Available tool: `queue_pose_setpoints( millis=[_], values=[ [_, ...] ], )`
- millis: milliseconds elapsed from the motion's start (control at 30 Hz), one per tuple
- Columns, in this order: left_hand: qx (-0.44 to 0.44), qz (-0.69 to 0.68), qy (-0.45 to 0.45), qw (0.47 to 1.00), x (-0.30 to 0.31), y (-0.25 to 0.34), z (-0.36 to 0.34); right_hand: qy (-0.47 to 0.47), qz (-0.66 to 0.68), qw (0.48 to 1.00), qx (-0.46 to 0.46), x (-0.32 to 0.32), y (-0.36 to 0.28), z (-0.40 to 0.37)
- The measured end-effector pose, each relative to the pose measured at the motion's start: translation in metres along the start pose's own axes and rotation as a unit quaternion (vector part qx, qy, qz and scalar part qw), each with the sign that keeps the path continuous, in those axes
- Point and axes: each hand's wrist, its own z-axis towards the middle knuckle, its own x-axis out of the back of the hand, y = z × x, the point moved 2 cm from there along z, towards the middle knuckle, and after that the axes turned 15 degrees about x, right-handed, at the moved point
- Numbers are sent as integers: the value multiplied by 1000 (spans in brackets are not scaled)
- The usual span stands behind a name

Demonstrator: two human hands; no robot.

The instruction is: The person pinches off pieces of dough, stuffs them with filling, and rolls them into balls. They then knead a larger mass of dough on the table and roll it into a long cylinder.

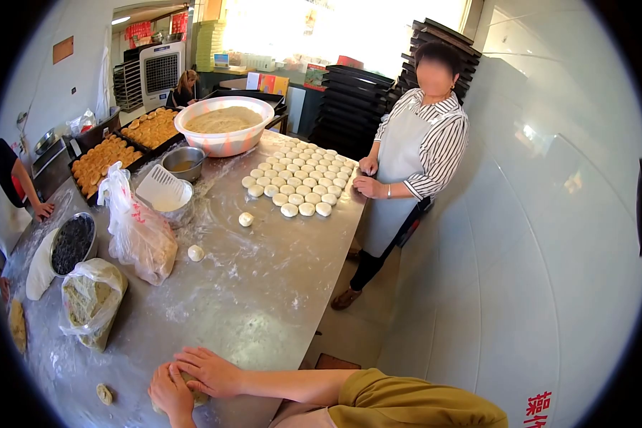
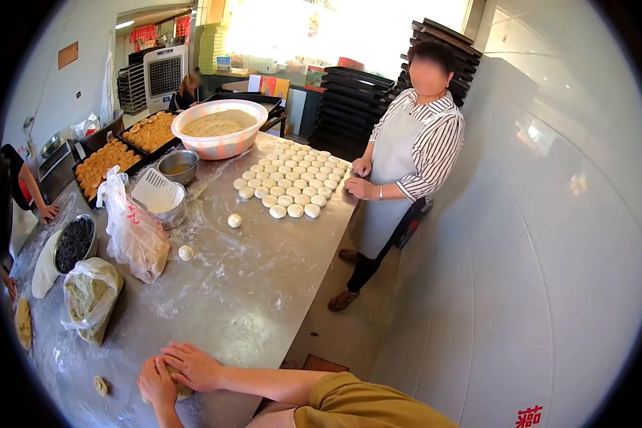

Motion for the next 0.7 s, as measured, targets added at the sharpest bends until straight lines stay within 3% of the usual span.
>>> queue_pose_setpoints(
  millis=[200,700],
  values=[
    [-8,1,30,1000,-1,0,-3,-9,-2,1000,-4,0,-2,0],
    [12,18,5,1000,2,1,-4,-14,1,1000,-9,4,-5,0]
  ],
)
